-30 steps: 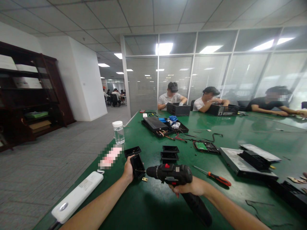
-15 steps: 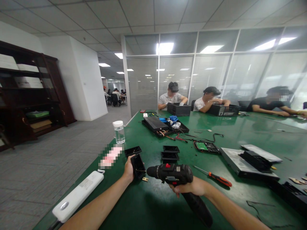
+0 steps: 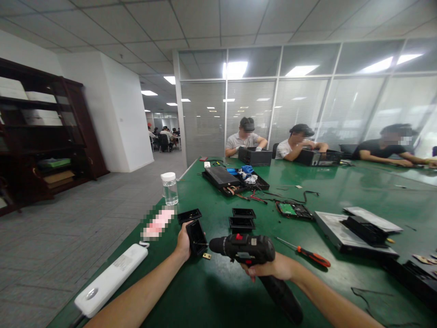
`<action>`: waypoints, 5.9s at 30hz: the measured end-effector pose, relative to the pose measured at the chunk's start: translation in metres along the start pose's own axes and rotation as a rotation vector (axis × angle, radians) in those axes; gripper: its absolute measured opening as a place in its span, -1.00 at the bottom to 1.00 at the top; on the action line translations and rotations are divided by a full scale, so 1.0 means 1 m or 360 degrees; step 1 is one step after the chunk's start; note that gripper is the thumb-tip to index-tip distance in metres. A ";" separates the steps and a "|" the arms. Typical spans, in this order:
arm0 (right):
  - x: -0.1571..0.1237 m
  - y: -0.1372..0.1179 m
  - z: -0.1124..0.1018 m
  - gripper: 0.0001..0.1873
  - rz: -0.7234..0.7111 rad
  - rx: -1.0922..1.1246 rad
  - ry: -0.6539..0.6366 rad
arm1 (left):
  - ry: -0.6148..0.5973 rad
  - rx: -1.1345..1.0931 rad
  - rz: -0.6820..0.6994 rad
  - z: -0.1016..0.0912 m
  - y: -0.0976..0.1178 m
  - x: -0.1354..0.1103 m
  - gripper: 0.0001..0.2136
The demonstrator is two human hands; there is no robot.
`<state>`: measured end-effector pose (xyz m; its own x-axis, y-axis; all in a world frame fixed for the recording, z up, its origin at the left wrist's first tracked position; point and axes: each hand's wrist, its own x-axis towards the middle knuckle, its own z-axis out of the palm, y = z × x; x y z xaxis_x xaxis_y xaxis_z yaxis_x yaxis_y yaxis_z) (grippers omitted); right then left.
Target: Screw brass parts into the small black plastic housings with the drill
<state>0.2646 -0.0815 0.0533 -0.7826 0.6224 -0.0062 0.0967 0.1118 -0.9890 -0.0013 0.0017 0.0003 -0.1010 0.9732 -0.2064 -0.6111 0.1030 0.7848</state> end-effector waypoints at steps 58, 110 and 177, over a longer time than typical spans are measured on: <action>-0.002 -0.009 0.002 -0.80 0.0051 -0.0053 0.0008 | -0.0008 0.0006 -0.0051 -0.001 0.000 0.002 -0.77; -0.002 -0.007 0.002 -0.80 0.0024 0.0039 0.0024 | -0.0008 -0.0046 -0.0044 -0.001 -0.001 0.001 -0.78; -0.002 -0.017 0.003 -0.84 -0.0002 -0.0024 0.0063 | 0.0067 -0.0073 0.0071 0.001 -0.002 0.001 -0.81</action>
<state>0.2623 -0.0871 0.0695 -0.7578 0.6525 0.0009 0.1053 0.1237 -0.9867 0.0006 0.0024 -0.0007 -0.1614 0.9670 -0.1971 -0.6405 0.0493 0.7664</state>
